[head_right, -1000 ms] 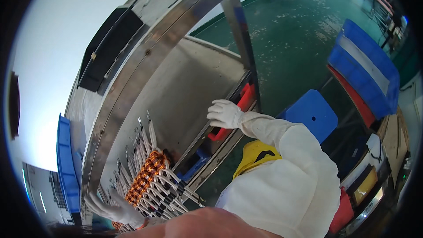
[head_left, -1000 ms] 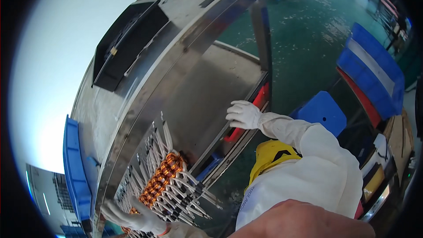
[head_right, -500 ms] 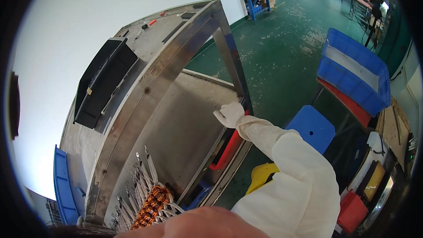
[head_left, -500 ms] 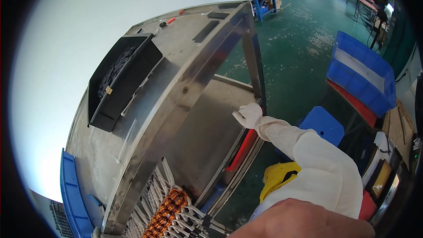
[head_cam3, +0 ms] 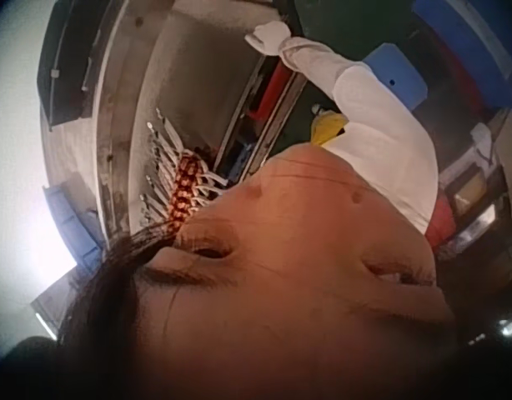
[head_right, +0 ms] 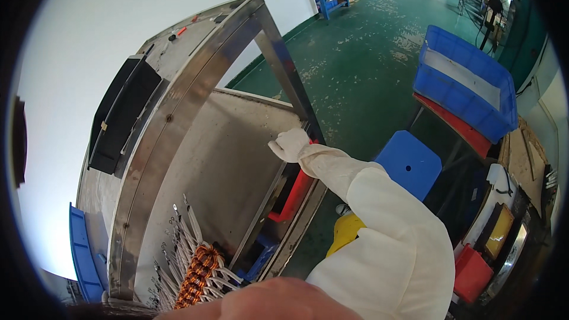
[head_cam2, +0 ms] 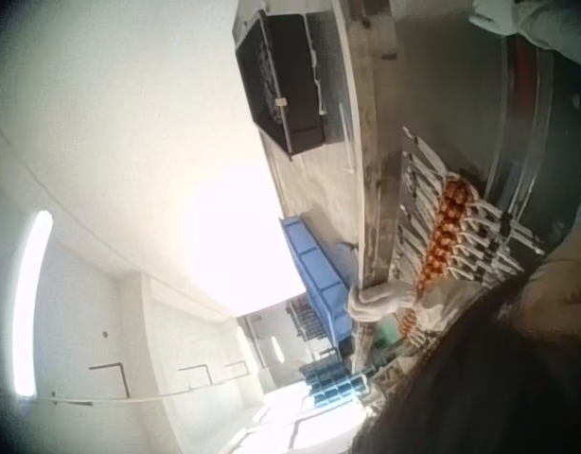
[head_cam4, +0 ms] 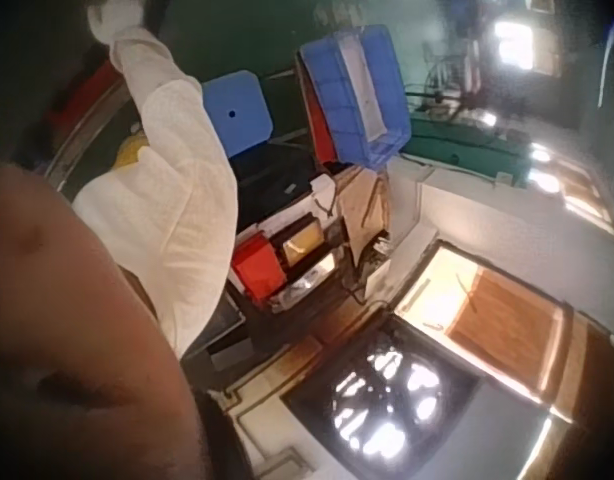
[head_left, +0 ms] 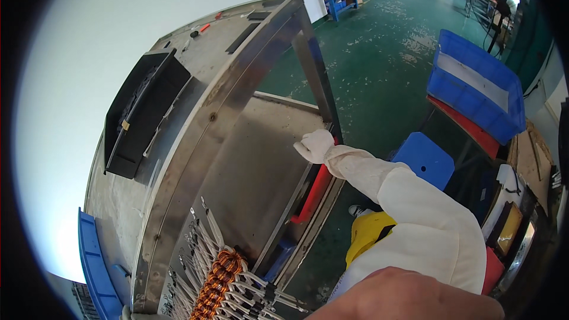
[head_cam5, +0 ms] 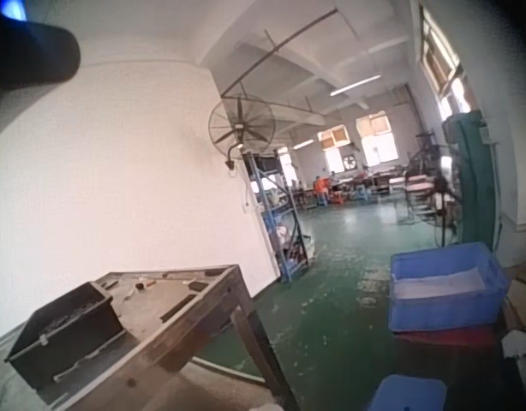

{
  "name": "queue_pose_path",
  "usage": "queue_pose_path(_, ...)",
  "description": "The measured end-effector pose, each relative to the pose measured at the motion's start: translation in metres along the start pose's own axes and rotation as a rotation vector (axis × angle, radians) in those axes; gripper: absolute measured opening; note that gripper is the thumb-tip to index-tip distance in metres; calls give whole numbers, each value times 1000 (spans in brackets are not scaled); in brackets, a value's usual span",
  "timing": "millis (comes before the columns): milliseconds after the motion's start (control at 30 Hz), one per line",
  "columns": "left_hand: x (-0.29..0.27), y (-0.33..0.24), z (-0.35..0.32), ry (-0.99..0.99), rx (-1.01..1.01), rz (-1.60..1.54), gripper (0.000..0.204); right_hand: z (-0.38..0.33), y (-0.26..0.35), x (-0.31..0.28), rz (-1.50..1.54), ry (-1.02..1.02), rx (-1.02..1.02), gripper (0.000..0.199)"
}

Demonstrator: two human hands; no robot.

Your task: Dipping ends of copper coils into trays of flux or sealant and arranging them on a storage rack.

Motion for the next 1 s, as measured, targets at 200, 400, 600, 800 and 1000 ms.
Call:
queue_pose_path(200,-23,-28,-1,-30,-49,-53,34,-5,3,-4,-4,-87,-36,40)
queue_pose_path(400,-26,-78,-2,-54,-102,-118,32,-6,3,-14,11,-128,-58,40)
queue_pose_path(600,-19,-138,-7,-49,-148,-199,30,-3,9,-21,92,-165,-151,39)
queue_pose_path(800,-11,-208,-21,-53,-200,-277,28,-10,-4,-32,163,-155,-267,33)
queue_pose_path(1000,4,-272,-31,-48,-231,-378,27,-25,-14,-39,278,-72,-355,27)
Point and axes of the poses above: each hand's wrist, its own z-axis towards the middle knuckle, its own x-axis out of the palm, y = z × x, the point moved 4 cm from there along z, towards the middle knuckle, and after that the axes turned 6 degrees about -x, right-handed, at the moved point
